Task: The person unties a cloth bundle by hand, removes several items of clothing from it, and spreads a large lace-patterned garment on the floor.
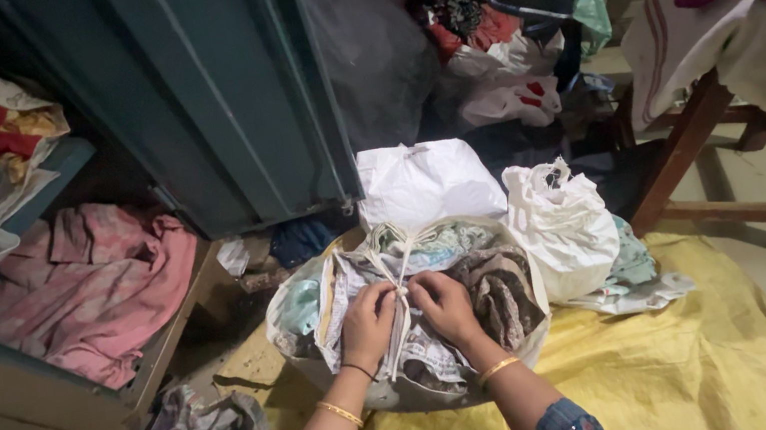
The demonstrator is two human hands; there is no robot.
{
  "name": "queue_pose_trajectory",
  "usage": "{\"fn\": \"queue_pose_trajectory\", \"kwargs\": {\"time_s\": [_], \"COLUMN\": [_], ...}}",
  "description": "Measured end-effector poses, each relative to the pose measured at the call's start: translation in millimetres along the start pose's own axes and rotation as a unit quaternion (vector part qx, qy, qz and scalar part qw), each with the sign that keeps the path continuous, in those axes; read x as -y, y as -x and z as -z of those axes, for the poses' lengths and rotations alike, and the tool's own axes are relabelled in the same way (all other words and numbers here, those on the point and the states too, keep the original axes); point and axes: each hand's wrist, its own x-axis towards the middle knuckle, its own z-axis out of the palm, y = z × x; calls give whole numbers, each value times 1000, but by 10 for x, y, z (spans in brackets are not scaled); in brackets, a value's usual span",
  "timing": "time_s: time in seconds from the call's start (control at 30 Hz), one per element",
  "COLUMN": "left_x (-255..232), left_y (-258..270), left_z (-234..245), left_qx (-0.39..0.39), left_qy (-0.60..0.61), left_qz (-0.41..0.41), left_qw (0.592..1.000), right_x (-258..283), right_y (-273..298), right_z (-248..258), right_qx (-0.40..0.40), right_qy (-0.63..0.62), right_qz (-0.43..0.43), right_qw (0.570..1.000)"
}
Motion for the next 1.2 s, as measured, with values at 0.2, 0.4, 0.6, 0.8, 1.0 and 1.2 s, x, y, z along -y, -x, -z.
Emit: {"fn": "queue_pose_trajectory", "kwargs": {"time_s": [0.2,0.4,0.6,0.8,1.0,1.2], "left_x": [107,157,23,-60,-47,-74], "left_y": [-4,-10,30,43,29,72], "left_z": [-44,-31,-80,-52,-53,-155], "left_qx": [23,84,21,22,24,-20], "left_qy": [-8,49,-13,-28,-58,-87], "left_qz": [14,116,78,62,21,-21], "left_qw": [1000,988,997,997,998,996], "right_x": [-86,75,78,139,222,134], "right_y": [5,35,39,33,10,-11], "right_z": [-41,26,41,35,71,51], "right_qx": [-4,-19,-18,22,53,73], "right_qy": [-50,17,14,-22,-36,-24], "right_qz": [20,22,42,1,-30,-57], "right_qw": [999,999,999,1000,998,995]}}
